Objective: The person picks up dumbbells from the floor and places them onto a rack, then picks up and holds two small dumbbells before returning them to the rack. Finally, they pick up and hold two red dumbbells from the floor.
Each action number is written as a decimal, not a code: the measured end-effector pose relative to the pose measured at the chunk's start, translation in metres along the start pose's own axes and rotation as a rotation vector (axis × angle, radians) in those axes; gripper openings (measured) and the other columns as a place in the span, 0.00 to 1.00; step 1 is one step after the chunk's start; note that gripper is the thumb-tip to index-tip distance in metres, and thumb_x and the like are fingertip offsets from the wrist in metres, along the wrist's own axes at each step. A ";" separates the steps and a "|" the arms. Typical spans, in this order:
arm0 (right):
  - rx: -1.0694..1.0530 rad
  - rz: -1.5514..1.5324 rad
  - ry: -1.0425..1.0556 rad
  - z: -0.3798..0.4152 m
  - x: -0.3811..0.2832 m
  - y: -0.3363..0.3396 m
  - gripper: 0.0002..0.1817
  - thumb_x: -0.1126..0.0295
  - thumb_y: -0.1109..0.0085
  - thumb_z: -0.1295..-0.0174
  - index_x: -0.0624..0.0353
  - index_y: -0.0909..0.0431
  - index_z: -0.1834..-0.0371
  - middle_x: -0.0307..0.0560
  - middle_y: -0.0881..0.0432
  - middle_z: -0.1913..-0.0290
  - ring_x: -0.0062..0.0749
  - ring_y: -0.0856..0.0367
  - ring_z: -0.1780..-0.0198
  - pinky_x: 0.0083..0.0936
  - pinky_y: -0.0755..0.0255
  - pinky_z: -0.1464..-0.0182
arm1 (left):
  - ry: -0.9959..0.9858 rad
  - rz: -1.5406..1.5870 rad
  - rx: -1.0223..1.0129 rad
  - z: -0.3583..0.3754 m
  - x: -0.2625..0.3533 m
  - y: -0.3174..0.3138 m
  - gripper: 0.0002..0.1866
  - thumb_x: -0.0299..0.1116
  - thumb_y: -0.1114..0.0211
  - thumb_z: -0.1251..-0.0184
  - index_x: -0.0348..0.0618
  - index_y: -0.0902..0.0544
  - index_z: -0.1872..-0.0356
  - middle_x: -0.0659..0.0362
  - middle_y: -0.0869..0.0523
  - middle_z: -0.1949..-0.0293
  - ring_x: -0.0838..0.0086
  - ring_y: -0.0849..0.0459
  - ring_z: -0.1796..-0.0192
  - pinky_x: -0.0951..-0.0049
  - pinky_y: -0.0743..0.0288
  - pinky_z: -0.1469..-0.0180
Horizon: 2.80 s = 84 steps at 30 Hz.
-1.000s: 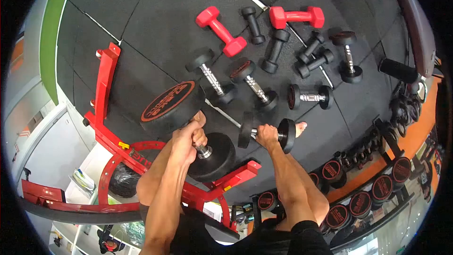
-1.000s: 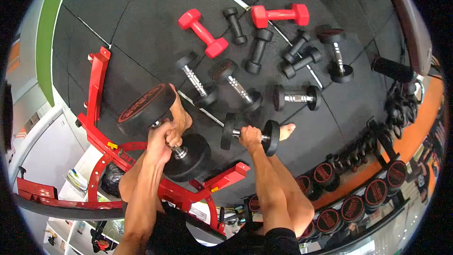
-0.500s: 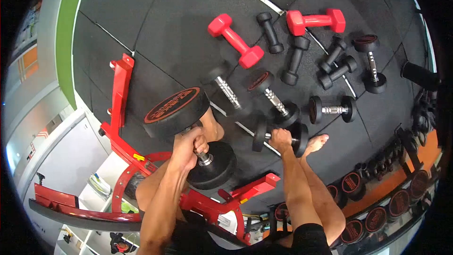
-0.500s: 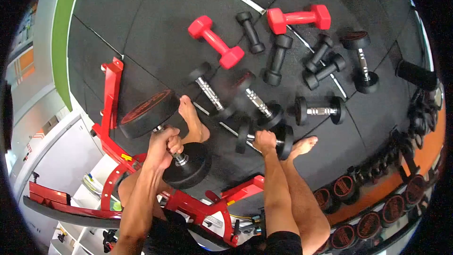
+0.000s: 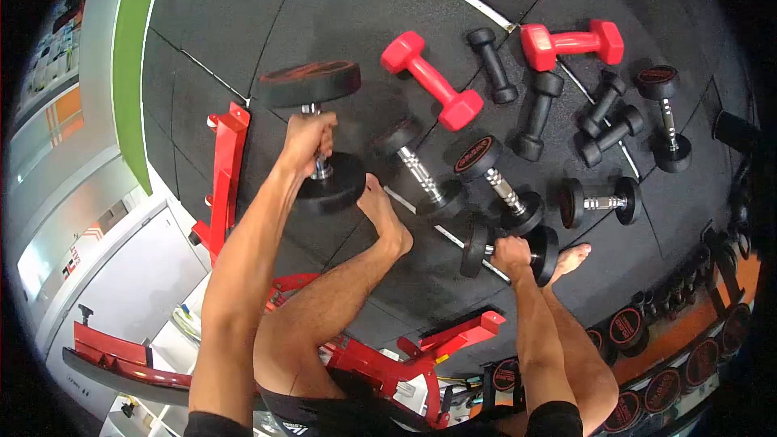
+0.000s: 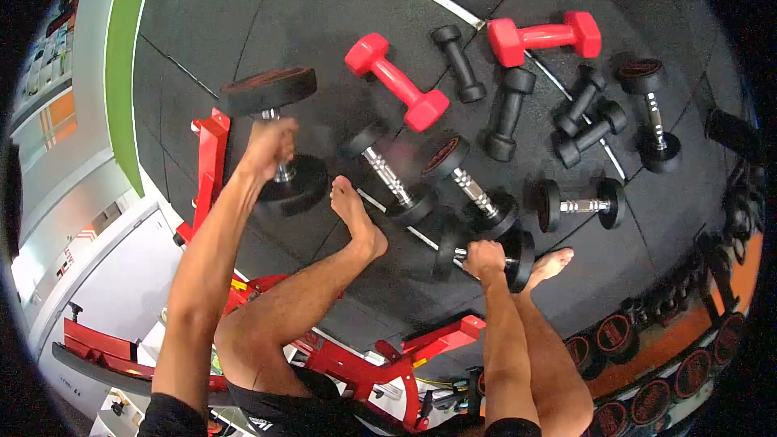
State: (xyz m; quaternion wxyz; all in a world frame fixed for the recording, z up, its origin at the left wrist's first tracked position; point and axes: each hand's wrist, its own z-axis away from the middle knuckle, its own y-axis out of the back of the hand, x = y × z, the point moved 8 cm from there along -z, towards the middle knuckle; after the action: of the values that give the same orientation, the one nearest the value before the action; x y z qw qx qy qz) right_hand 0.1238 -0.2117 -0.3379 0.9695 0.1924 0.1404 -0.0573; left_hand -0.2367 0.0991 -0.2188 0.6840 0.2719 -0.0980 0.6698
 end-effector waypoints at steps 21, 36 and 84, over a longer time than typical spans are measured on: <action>-0.135 -0.017 0.003 -0.005 0.004 -0.004 0.14 0.58 0.40 0.47 0.54 0.12 0.66 0.54 0.11 0.63 0.45 0.11 0.57 0.38 0.21 0.50 | -0.131 -0.595 0.224 -0.127 -0.062 0.012 0.17 0.34 0.32 0.45 0.38 0.25 0.87 0.59 0.24 0.87 0.74 0.27 0.86 0.68 0.34 0.80; 0.185 -0.109 -0.008 0.015 0.004 0.000 0.21 0.63 0.38 0.50 0.61 0.21 0.53 0.56 0.14 0.56 0.48 0.16 0.49 0.38 0.28 0.39 | -0.191 -0.600 0.449 -0.025 -0.042 0.023 0.37 0.32 0.25 0.53 0.32 0.28 0.39 0.47 0.19 0.43 0.60 0.20 0.42 0.65 0.29 0.38; 0.897 -0.705 0.033 0.659 0.089 0.280 0.46 0.64 0.30 0.49 0.56 0.41 0.25 0.59 0.35 0.28 0.50 0.38 0.26 0.38 0.42 0.26 | -0.118 0.249 -0.205 0.622 0.029 -0.179 0.56 0.50 0.21 0.49 0.49 0.46 0.23 0.47 0.39 0.26 0.57 0.36 0.27 0.50 0.36 0.35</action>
State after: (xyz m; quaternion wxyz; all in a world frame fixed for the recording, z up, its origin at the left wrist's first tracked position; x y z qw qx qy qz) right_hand 0.4199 -0.2157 0.3201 0.7131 0.5275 0.1730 -0.4281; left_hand 0.0826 -0.1810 0.2709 0.6130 0.2255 -0.2386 0.7186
